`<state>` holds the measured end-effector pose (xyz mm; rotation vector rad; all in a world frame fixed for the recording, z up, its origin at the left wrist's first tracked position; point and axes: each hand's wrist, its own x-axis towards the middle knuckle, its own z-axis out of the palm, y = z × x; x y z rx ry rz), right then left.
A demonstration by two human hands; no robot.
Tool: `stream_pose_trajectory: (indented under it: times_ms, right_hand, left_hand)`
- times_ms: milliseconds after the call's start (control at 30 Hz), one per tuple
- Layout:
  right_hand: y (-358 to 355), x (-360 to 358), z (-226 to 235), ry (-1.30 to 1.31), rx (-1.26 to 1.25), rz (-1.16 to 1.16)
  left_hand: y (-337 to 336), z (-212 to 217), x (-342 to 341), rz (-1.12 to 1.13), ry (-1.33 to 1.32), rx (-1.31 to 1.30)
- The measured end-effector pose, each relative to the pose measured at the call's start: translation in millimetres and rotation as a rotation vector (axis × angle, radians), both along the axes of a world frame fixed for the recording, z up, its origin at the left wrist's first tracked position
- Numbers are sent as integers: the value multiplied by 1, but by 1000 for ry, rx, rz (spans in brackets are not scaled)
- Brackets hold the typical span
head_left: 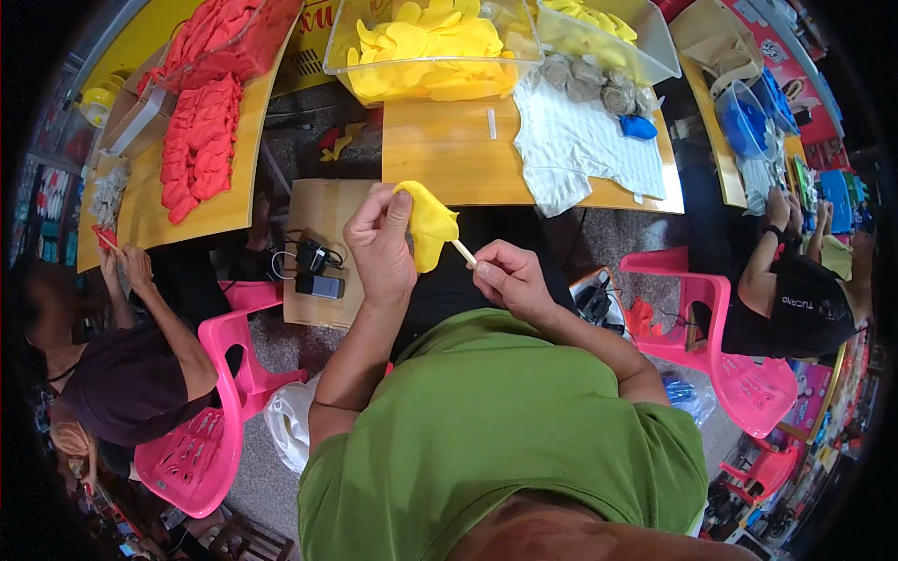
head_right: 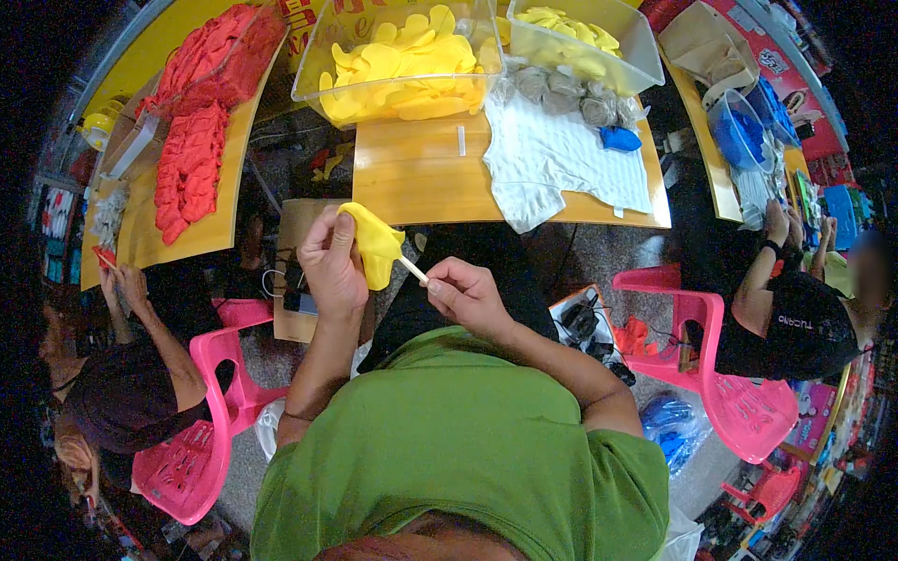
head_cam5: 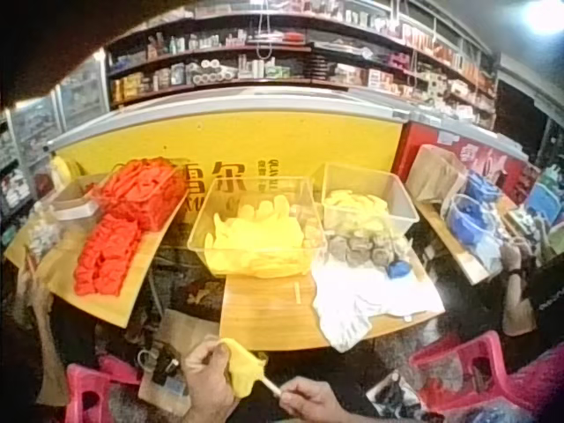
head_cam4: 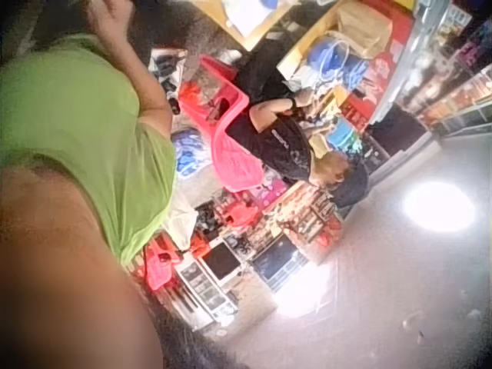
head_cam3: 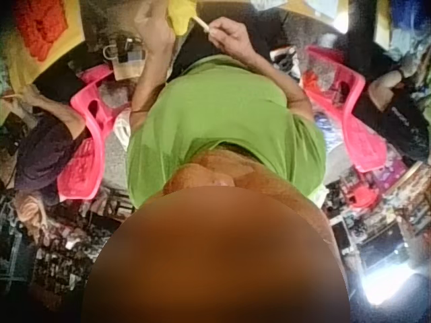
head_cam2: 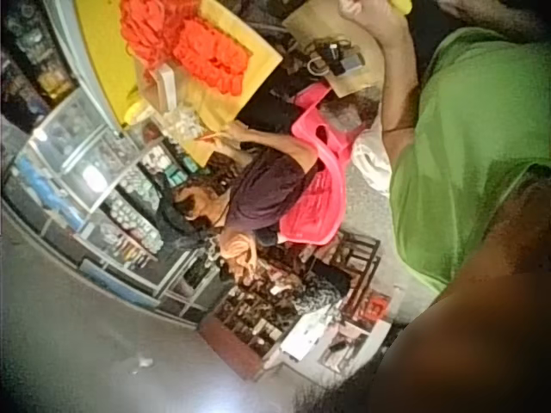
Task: Assembling yellow toy components by inserting plastic sticks into them.
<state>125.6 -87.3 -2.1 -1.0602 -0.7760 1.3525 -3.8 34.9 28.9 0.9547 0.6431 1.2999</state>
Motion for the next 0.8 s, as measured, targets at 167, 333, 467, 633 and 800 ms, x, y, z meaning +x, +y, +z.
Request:
stream_pose_trajectory:
  times_ms: [167,333,467,633,800]
  right_hand:
    - [1,4,2,-68,12,-47]
    - [-5,-3,2,151,-46,-26]
    - [-5,-6,-1,298,-62,47]
    - [-8,-4,-3,306,-67,75]
    - [-5,-1,3,198,-60,64]
  left_hand:
    - [3,5,-4,74,163,216]
    - [0,0,2,92,46,163]
    - [-4,-7,2,40,-101,-34]
    - [-6,-1,2,26,-131,-108]
    - [-5,4,3,-12,-140,-105]
